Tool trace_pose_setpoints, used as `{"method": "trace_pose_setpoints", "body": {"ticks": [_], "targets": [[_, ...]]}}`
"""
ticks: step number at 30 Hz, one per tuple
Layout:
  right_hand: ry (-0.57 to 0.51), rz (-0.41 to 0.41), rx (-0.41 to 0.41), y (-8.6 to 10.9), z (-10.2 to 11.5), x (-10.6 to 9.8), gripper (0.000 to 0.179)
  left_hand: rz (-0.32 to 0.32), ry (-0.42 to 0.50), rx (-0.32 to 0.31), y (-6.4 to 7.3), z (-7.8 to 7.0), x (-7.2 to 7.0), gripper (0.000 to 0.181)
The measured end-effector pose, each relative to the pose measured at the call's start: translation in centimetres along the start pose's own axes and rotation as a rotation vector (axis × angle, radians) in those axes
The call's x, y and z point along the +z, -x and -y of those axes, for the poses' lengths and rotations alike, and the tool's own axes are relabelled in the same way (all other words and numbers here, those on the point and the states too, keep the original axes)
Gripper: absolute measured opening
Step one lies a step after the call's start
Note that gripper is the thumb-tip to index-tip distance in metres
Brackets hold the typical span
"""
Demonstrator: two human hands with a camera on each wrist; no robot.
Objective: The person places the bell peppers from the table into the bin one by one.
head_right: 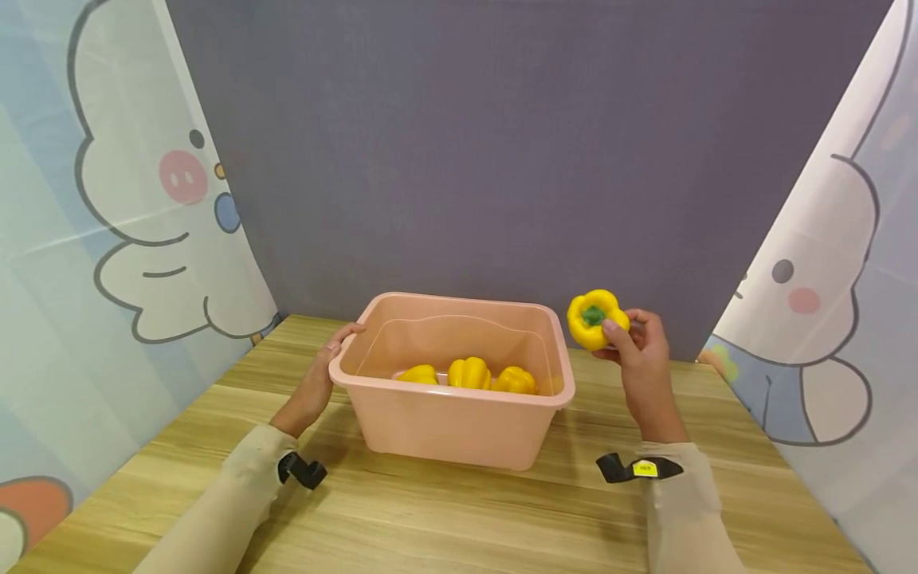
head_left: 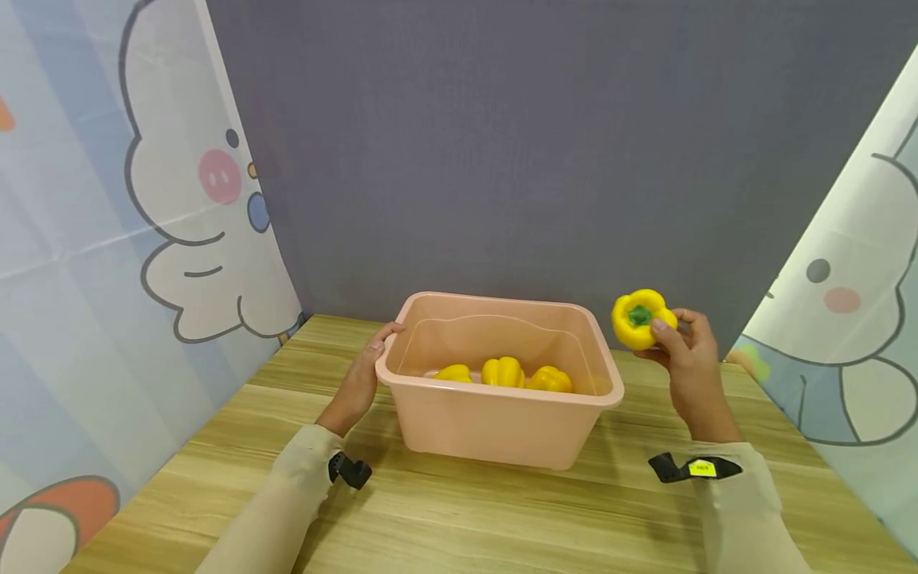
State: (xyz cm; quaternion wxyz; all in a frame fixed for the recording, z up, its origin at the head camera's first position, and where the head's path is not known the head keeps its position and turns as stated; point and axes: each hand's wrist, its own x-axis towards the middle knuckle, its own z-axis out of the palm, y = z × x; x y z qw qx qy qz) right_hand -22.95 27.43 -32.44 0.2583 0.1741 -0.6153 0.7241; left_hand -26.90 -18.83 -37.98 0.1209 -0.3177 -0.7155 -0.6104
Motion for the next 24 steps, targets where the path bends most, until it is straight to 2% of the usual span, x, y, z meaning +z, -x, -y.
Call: {"method": "trace_pose_setpoints", "body": {"ticks": [18, 24], "targets": [[-0.001, 0.036, -0.036, 0.4, 1.1, 2.0, 0.018, 0.001, -0.001, -0.005, 0.0, -0.1, 0.1, 0.055], [0.048, 0.071, -0.036, 0.7, 1.5, 2.6, 0.02, 0.004, -0.004, -0.004, 0.0, -0.1, 0.1, 0.056]]}}
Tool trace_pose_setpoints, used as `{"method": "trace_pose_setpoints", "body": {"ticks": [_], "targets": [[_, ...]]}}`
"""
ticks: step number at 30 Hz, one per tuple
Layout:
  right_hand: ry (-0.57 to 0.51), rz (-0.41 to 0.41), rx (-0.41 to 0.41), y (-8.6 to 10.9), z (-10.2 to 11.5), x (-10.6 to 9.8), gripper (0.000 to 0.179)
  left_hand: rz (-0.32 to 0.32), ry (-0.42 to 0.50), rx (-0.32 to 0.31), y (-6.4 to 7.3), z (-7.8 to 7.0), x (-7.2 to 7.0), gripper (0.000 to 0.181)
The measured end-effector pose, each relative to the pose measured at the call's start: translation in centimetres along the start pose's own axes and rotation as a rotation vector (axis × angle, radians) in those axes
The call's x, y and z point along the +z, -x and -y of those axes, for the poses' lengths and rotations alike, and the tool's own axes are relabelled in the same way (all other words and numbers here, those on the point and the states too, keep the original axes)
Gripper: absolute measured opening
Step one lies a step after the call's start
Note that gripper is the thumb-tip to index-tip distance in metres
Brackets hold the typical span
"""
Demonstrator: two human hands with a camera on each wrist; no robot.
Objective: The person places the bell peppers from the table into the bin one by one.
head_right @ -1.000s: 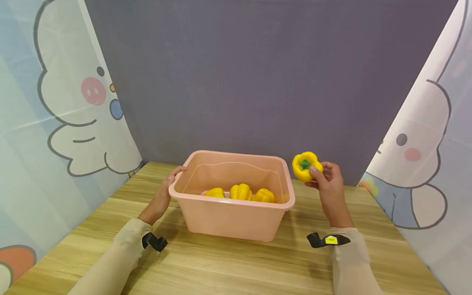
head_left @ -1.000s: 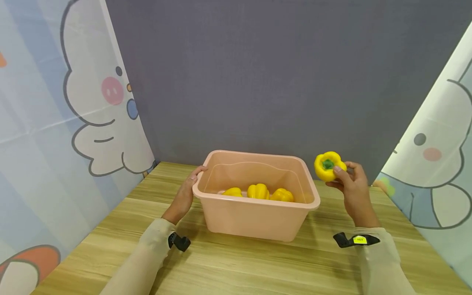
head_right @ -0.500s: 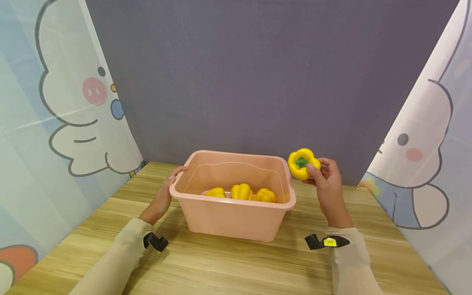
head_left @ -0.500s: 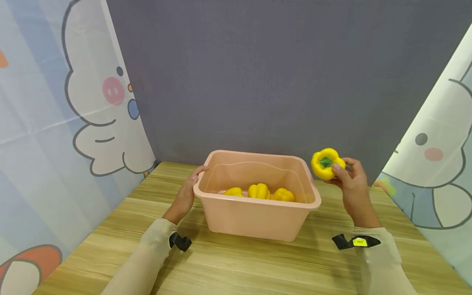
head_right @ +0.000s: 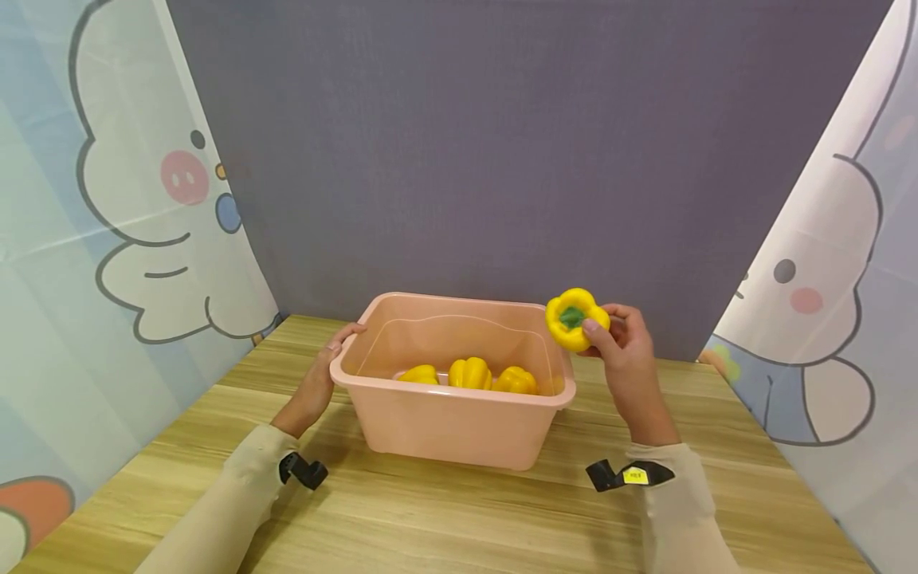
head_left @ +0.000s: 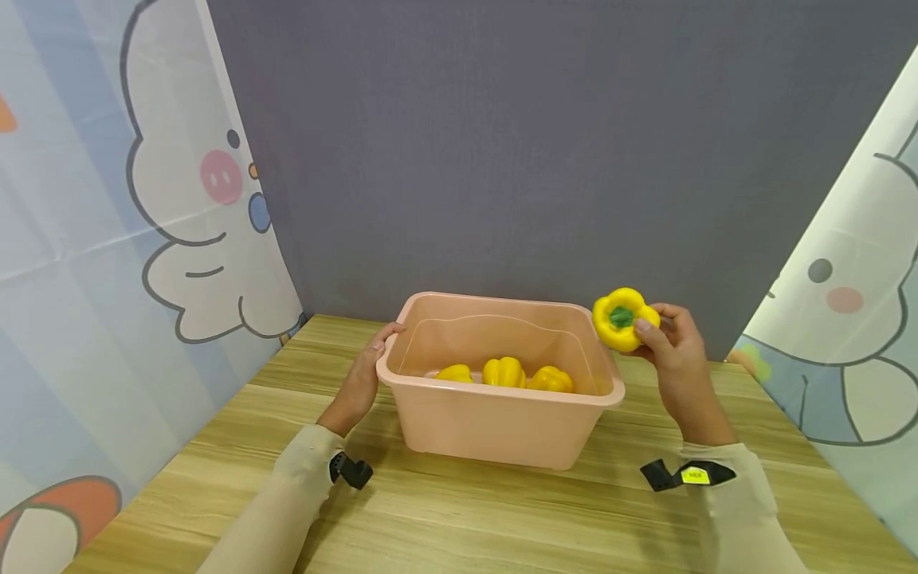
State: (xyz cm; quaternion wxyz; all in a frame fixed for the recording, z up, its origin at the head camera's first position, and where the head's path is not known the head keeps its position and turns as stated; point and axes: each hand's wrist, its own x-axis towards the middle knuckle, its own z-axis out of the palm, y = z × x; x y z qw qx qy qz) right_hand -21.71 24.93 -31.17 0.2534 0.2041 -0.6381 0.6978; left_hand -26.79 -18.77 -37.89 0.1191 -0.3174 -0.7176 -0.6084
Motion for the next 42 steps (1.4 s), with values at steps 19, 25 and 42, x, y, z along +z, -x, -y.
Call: {"method": "trace_pose_setpoints", "body": {"ticks": [19, 25, 42], "targets": [[0.016, 0.068, -0.008, 0.2, 0.6, 1.4, 0.02, -0.006, -0.012, -0.004, 0.0, 0.0, 0.0, 0.055], [0.051, 0.088, -0.013, 0.4, 0.7, 1.8, 0.02, -0.003, -0.009, -0.004, 0.0, 0.0, 0.0, 0.056], [0.256, 0.142, 0.023, 0.7, 1.5, 2.6, 0.022, -0.01, -0.023, -0.005, 0.0, 0.0, 0.0, 0.054]]}}
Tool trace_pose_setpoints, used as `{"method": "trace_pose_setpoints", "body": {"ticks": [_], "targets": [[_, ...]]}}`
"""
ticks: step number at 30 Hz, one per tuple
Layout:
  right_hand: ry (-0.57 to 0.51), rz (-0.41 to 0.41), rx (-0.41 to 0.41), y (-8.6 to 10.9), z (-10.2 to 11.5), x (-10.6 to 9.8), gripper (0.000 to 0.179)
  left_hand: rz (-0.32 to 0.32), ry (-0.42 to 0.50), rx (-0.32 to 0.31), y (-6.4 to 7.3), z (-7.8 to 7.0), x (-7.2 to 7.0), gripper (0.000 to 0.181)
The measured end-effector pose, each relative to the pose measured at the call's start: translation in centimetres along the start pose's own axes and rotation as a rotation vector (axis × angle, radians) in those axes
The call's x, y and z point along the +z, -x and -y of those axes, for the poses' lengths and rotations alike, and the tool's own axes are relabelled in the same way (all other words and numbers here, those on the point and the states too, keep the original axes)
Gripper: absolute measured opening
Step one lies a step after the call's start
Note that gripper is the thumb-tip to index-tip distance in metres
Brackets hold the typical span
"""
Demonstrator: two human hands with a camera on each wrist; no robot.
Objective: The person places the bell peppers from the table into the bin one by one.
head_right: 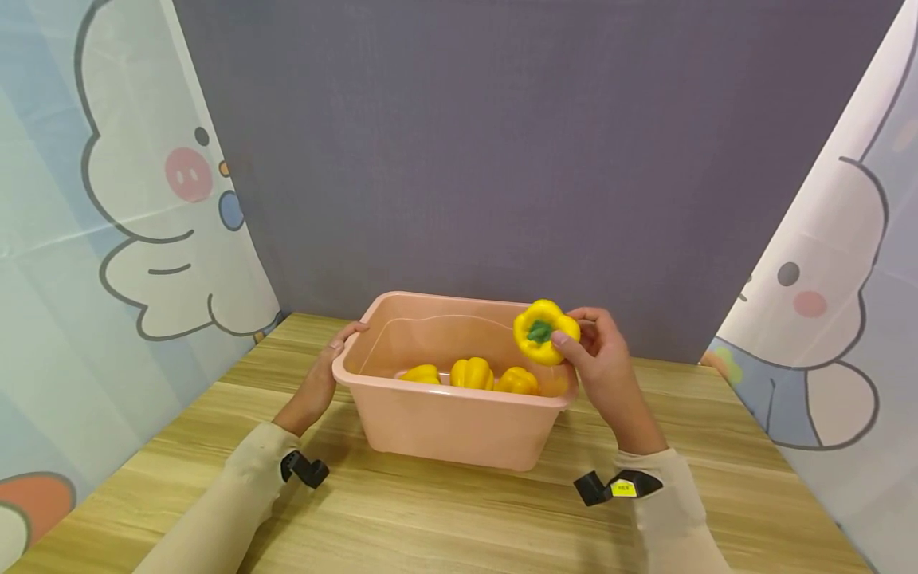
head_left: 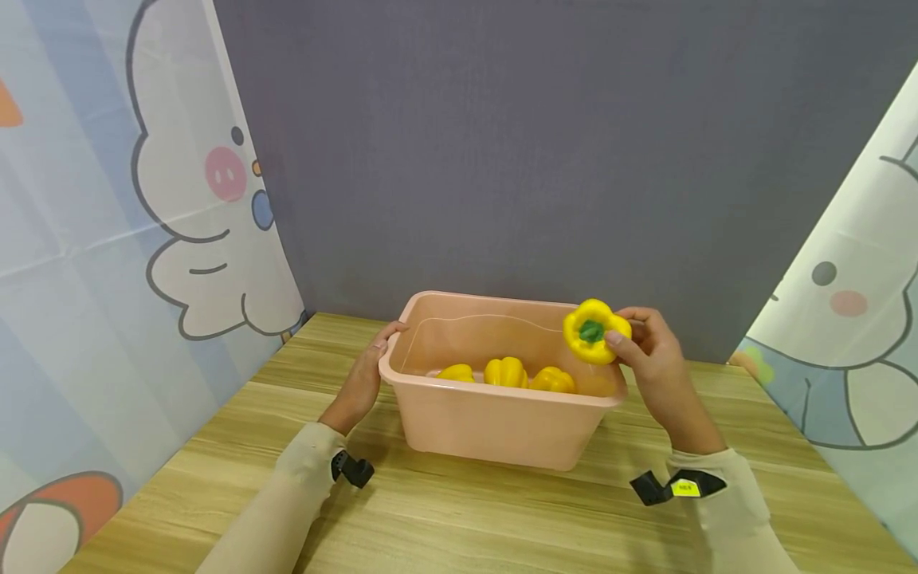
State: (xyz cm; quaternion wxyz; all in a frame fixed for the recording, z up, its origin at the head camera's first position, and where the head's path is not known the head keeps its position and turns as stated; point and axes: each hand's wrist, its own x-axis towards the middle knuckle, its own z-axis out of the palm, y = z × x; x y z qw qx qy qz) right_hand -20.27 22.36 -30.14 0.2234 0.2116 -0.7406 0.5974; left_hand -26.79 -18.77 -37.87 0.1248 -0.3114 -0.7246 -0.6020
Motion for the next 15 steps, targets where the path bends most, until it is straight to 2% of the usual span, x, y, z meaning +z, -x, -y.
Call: {"method": "trace_pose_setpoints", "body": {"ticks": [5, 15], "targets": [[0.092, 0.031, 0.007, 0.08, 0.03, 0.02, 0.025, 0.003, 0.005, -0.003, -0.01, -0.17, 0.05, 0.054], [0.169, 0.053, 0.011, -0.03, -0.04, 0.04, 0.033, 0.006, 0.013, -0.001, -0.05, -0.2, 0.07, 0.054]]}}
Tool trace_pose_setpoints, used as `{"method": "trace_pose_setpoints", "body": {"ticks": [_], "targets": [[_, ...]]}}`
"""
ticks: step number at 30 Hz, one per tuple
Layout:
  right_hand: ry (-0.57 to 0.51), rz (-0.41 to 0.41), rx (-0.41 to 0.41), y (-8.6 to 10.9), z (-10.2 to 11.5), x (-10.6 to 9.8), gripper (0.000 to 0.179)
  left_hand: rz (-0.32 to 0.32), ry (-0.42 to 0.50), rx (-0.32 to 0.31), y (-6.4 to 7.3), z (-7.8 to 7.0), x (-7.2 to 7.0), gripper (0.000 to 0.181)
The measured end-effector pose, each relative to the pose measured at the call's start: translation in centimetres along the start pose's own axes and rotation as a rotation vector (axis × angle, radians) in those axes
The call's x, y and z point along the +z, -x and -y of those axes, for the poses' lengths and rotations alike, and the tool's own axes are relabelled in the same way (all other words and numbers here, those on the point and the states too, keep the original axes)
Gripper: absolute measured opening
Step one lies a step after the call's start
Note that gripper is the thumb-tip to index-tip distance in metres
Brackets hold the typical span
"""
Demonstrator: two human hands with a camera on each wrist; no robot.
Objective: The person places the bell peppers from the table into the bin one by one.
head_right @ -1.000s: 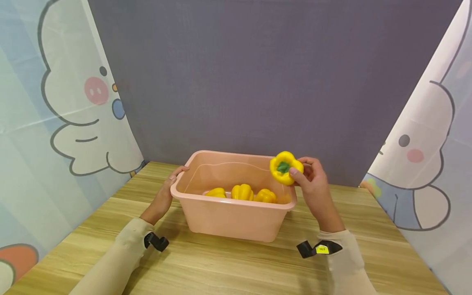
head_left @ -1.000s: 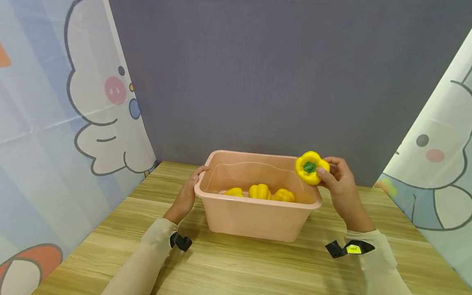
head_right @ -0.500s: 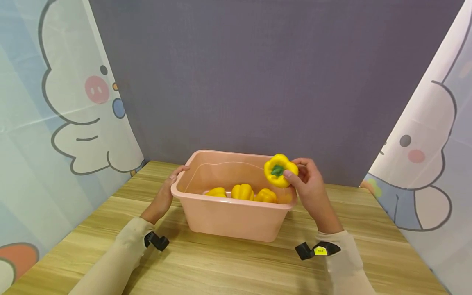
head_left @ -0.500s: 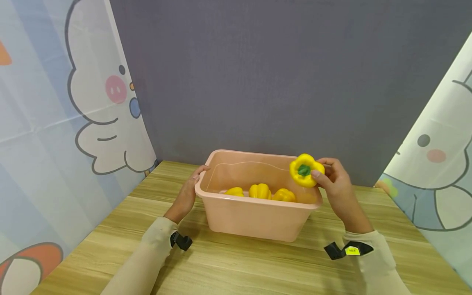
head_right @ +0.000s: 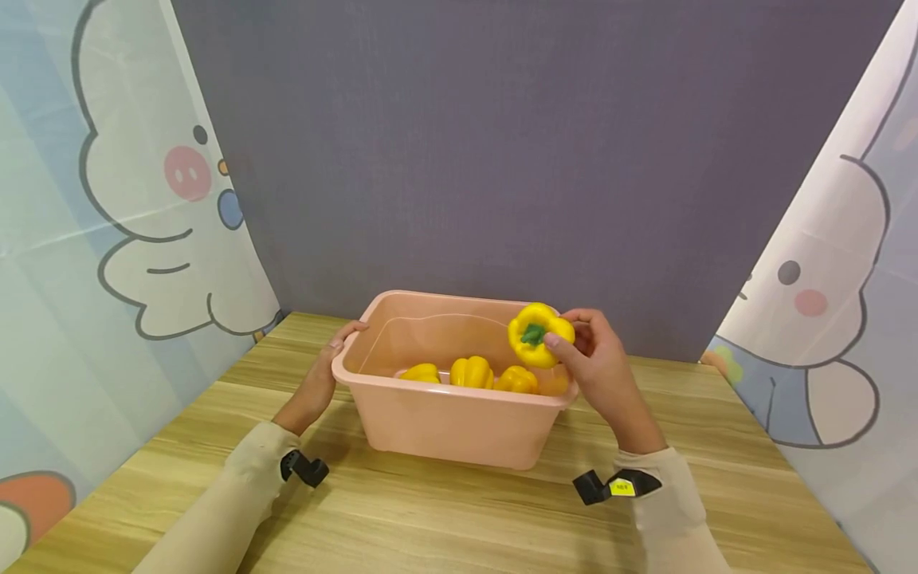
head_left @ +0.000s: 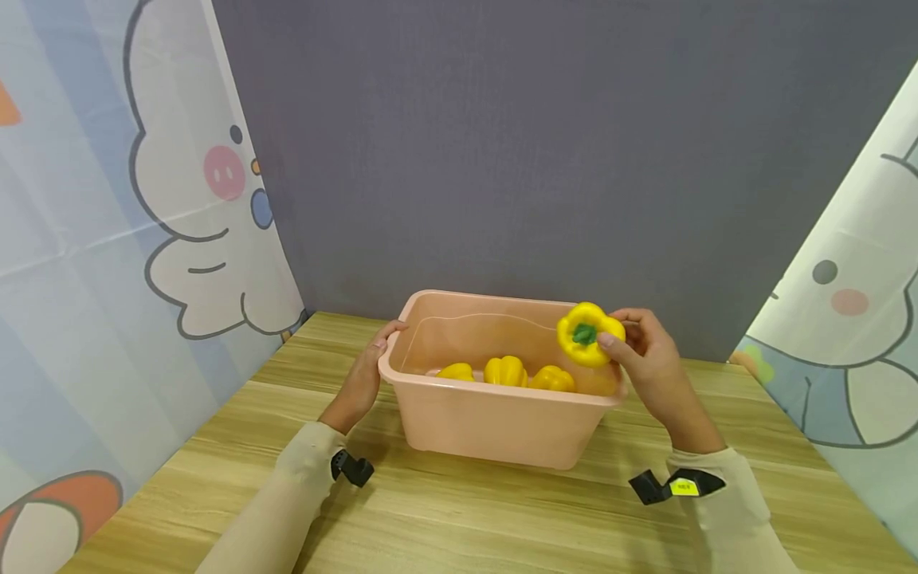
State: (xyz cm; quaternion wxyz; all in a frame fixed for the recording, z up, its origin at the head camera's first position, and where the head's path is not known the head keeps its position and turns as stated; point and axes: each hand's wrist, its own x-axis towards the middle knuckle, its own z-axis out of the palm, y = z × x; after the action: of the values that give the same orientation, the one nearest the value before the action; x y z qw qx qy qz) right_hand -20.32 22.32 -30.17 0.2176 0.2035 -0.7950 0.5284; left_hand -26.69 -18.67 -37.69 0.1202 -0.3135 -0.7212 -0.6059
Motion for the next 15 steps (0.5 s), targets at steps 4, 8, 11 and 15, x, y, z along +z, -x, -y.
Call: {"method": "trace_pose_setpoints", "body": {"ticks": [4, 8, 11, 15], "targets": [[0.022, 0.015, 0.006, -0.08, 0.11, 0.03, 0.035, -0.004, 0.004, -0.006, 0.01, 0.08, -0.07, 0.056], [0.049, 0.016, 0.019, -0.14, 0.1, 0.03, 0.034, -0.001, 0.002, 0.002, -0.07, 0.26, -0.13, 0.056], [0.059, 0.012, 0.032, -0.24, 0.09, 0.09, 0.034, -0.004, 0.005, 0.007, -0.09, 0.3, -0.14, 0.056], [0.048, -0.003, 0.054, -0.36, 0.15, 0.18, 0.034, -0.005, 0.017, 0.002, -0.08, 0.22, -0.08, 0.057]]}}
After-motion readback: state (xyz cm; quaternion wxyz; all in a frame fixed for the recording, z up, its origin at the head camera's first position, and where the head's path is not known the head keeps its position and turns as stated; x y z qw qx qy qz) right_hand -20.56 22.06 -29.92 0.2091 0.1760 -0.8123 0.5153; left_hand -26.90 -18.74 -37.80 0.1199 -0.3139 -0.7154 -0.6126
